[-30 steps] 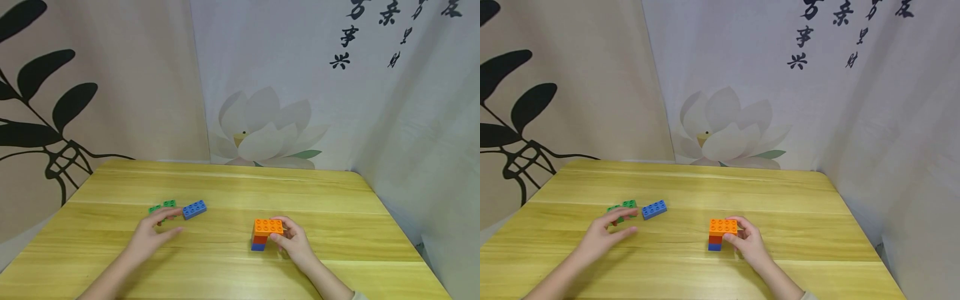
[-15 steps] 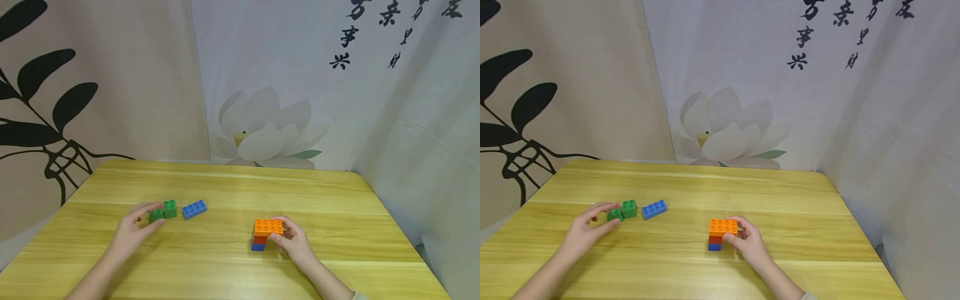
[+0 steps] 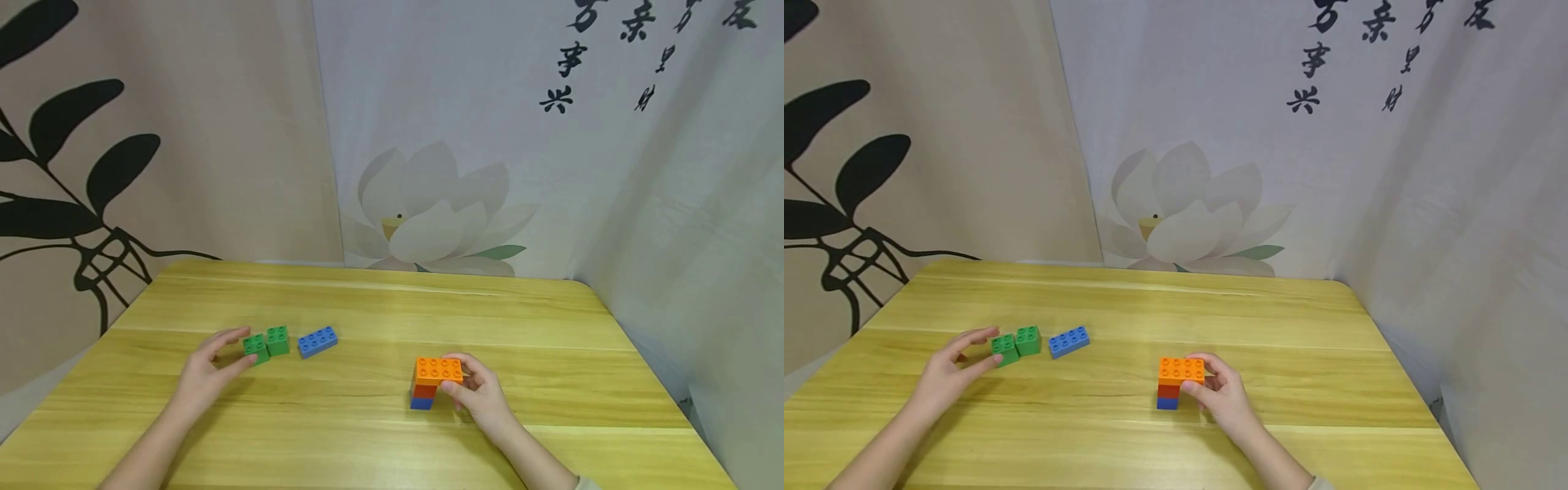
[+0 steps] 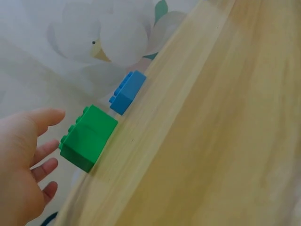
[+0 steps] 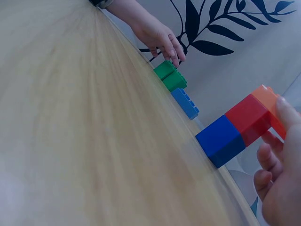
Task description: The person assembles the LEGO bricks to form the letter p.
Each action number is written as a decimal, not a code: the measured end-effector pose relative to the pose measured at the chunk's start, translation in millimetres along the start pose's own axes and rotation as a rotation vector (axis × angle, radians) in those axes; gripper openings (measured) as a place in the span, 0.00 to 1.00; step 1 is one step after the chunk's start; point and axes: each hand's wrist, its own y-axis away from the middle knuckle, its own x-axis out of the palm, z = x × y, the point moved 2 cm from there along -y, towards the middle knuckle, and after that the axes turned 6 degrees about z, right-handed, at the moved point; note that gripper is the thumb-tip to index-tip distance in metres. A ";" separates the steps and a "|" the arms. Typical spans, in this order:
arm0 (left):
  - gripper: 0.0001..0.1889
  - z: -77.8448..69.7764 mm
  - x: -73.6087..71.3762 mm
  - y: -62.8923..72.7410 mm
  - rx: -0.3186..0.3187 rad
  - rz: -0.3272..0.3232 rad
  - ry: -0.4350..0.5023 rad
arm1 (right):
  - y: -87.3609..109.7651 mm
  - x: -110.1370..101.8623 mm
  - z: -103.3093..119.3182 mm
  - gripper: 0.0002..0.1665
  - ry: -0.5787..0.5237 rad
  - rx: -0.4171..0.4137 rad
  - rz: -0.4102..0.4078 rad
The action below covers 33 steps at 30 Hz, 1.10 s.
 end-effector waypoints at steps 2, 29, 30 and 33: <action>0.27 2.0 -1.3 0.3 -0.018 0.027 0.018 | 0.0 0.1 0.1 0.19 0.000 0.003 -0.002; 0.27 18.7 2.5 -1.1 -0.079 0.116 -0.010 | 0.1 -1.0 -3.3 0.20 -0.003 0.021 -0.021; 0.26 18.6 2.5 -1.1 -0.077 0.115 -0.016 | 0.1 -1.1 -3.4 0.20 -0.004 0.020 -0.020; 0.26 16.9 2.2 -0.1 -0.074 0.113 -0.033 | 0.3 -0.8 -2.7 0.20 -0.006 0.012 -0.017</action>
